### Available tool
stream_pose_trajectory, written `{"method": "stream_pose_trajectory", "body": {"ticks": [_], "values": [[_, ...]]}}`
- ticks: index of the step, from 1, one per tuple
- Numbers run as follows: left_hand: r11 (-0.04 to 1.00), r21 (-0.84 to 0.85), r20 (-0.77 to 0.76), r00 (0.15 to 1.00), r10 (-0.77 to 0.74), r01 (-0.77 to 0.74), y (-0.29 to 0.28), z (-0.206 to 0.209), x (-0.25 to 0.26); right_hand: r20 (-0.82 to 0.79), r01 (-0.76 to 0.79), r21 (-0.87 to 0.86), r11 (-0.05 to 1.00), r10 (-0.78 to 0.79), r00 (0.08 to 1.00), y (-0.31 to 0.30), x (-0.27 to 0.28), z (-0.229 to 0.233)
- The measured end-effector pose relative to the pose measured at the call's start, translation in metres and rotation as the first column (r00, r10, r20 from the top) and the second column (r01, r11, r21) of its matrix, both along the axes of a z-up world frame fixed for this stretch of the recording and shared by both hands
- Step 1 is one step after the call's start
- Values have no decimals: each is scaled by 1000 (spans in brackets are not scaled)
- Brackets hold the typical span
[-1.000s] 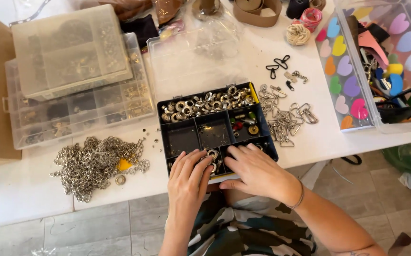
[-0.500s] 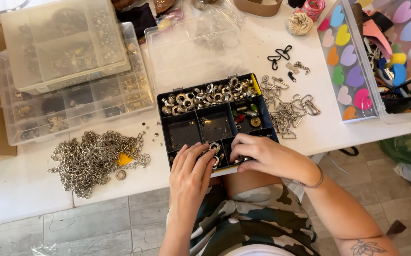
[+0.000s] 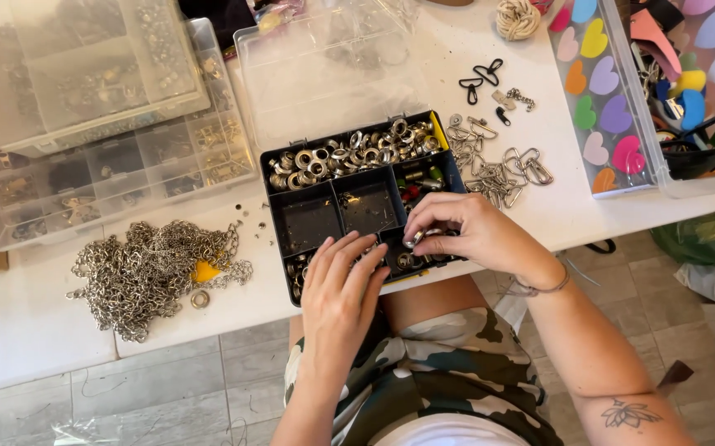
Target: Sorting and organizing various metal grommets and rings within a plastic storage container.
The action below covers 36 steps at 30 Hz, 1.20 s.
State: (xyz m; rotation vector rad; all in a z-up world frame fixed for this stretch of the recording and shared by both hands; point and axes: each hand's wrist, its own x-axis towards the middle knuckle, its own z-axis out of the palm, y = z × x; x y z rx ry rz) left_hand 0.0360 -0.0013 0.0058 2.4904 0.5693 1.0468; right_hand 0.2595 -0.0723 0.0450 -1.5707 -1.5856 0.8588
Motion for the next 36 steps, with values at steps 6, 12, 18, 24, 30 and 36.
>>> {"method": "stream_pose_trajectory", "body": {"ticks": [6,12,18,24,30,36], "values": [[999,-27,57,998,40,-39,0,-14,11,145,194,104,975,-208,967,24,41,-3],[999,-44,-12,1000,-8,7,1,-15,1,319,176,103,979,-201,926,73,74,-20],[998,-62,-10,1000,-18,18,2,-14,2,226,186,17,982,-185,957,65,72,-7],[998,-53,-18,1000,-17,16,2,-13,1,259,181,241,954,-242,935,69,73,-13],[999,-46,0,1000,-6,6,2,-18,2,480,26,487,873,-292,827,79,82,-34],[999,-43,-9,1000,-7,6,2,-16,2,668,-194,285,939,-49,743,66,58,-46]]}}
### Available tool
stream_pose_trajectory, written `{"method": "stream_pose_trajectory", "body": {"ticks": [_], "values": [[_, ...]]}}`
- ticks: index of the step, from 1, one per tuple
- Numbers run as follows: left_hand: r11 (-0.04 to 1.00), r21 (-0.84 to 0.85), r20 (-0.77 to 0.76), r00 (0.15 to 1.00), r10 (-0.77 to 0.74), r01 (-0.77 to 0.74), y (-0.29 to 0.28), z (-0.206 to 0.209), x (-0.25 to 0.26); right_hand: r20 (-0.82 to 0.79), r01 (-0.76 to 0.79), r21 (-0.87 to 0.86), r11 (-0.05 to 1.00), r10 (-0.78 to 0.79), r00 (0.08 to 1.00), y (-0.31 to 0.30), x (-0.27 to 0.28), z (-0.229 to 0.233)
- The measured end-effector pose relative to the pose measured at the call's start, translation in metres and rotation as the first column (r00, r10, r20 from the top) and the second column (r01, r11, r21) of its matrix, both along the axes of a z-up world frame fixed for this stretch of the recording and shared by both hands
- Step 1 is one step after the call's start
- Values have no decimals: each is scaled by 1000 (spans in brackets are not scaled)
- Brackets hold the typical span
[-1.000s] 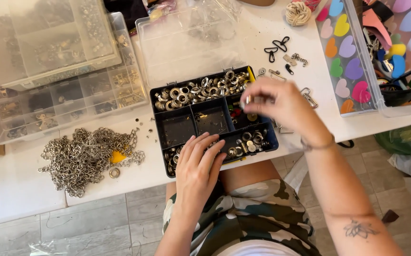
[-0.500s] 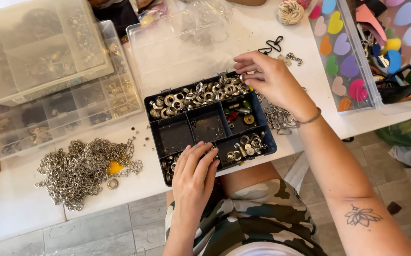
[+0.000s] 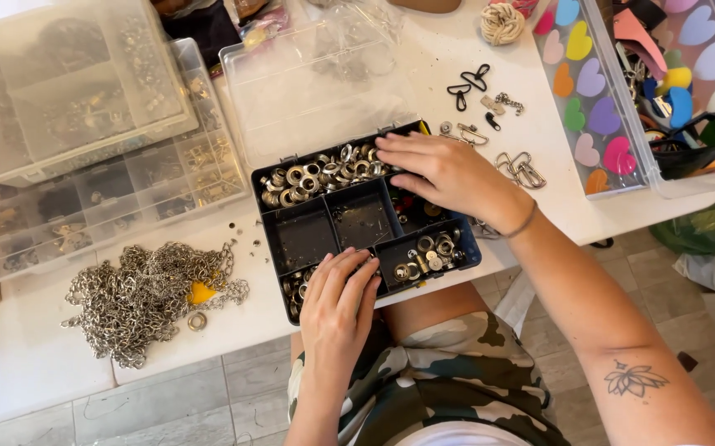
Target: Sorting and organizing various metal grommets and rings within a plastic storage container.
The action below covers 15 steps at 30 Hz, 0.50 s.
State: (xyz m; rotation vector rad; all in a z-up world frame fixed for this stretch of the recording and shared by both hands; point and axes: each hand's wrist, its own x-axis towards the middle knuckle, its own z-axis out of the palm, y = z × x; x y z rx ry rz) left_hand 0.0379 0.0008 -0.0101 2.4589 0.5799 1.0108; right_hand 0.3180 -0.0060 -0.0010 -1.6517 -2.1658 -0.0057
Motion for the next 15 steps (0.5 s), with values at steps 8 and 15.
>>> {"method": "stream_pose_trajectory", "body": {"ticks": [8,15], "values": [[999,33,26,1000,1,-2,1,0,3,79,-62,-78,995,68,995,27,-25,13],[999,34,32,999,-14,13,0,-2,1,194,-89,-302,949,153,969,46,-31,12]]}}
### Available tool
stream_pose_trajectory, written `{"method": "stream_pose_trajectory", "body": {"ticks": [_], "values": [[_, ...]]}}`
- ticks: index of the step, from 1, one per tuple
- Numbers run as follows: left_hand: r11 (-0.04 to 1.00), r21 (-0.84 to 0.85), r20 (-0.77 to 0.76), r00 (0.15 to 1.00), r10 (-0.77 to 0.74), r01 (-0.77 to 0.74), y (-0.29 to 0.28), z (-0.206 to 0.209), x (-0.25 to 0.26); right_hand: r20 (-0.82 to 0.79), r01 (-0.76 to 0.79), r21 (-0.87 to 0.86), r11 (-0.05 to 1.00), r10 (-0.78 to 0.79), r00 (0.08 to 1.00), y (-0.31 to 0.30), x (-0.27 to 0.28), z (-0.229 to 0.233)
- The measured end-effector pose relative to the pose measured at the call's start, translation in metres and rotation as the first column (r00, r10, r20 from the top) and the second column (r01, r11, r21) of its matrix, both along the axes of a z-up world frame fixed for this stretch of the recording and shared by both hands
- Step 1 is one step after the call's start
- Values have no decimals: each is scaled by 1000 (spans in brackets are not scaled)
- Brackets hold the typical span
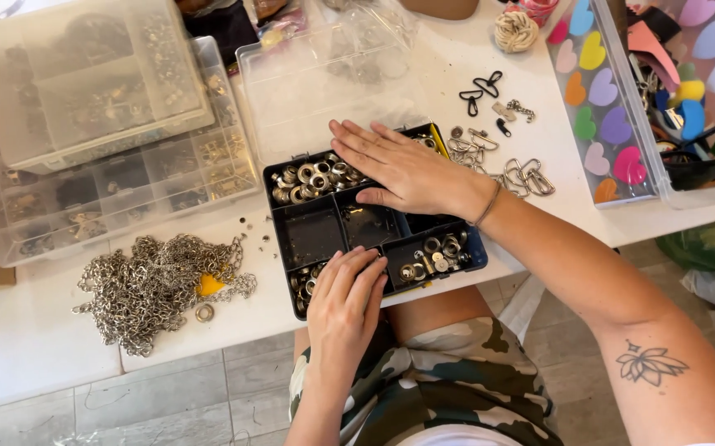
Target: Sorting and organizing various metal grommets and rings within a plastic storage container.
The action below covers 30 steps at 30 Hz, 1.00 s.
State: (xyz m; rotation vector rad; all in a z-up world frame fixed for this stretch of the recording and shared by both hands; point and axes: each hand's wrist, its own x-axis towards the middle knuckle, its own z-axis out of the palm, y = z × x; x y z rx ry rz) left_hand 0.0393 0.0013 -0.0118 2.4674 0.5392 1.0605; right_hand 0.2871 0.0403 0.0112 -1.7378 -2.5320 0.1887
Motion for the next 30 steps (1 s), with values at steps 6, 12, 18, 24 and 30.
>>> {"method": "stream_pose_trajectory", "body": {"ticks": [6,12,18,24,30], "values": [[1000,-8,12,1000,3,-3,0,-1,-1,35,26,-83,996,-23,999,1,1,2],[1000,-26,13,1000,-6,6,1,3,-2,-46,32,-17,999,-33,998,-16,24,-2],[1000,-27,-18,1000,16,-16,8,2,-7,-552,-218,105,970,239,799,-65,14,43],[999,11,-30,999,42,-42,11,0,-10,-16,22,-357,934,-29,999,-104,-19,40],[997,-72,-102,995,10,-17,10,-2,-12,171,77,-338,938,-19,985,-108,-24,31]]}}
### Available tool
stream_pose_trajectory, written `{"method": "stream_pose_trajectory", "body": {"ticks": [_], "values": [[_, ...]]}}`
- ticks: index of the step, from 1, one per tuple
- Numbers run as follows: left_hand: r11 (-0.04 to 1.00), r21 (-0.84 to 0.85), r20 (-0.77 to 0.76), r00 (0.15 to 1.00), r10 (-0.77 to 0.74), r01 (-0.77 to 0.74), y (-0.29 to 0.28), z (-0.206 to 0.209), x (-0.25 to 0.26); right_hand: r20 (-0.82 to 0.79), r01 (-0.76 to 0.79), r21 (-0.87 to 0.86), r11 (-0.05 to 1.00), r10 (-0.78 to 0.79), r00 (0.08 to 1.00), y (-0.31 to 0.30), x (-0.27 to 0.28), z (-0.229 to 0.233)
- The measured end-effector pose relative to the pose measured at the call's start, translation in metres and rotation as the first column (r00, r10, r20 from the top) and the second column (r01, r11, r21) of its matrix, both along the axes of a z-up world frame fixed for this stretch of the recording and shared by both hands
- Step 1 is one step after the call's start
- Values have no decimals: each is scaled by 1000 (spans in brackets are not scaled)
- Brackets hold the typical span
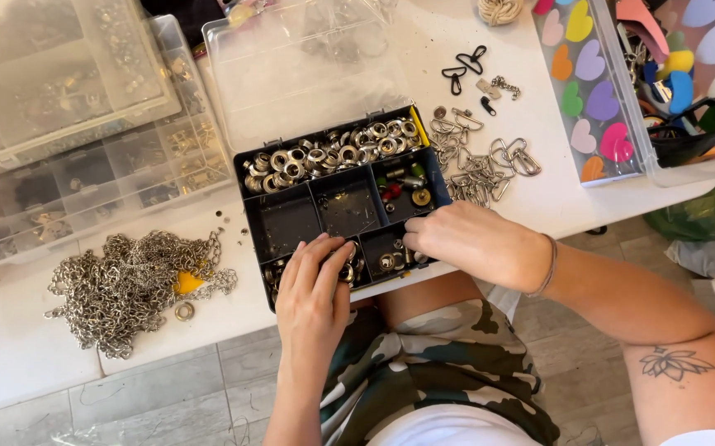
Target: Sorting and organizing various metal grommets and rings within a plastic storage container.
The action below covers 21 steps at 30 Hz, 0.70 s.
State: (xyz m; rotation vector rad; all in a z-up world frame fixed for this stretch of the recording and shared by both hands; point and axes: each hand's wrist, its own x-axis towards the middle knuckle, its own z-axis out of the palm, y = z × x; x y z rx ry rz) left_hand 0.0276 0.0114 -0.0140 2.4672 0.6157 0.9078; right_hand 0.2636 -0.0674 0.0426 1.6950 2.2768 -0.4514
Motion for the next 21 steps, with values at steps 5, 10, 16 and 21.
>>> {"method": "stream_pose_trajectory", "body": {"ticks": [5,10,16,21], "values": [[1000,24,1,1000,13,-13,-1,-1,1,-39,1,-26,1000,-2,999,-2,5,3],[1000,13,-4,1000,19,-19,-2,-1,1,-62,-27,-13,1000,26,998,-8,7,-5],[993,83,61,995,78,-83,-2,-12,4,-106,-47,99,994,58,993,-7,5,15],[994,60,71,994,83,-88,-3,-8,5,-91,-65,163,985,80,993,-7,5,17]]}}
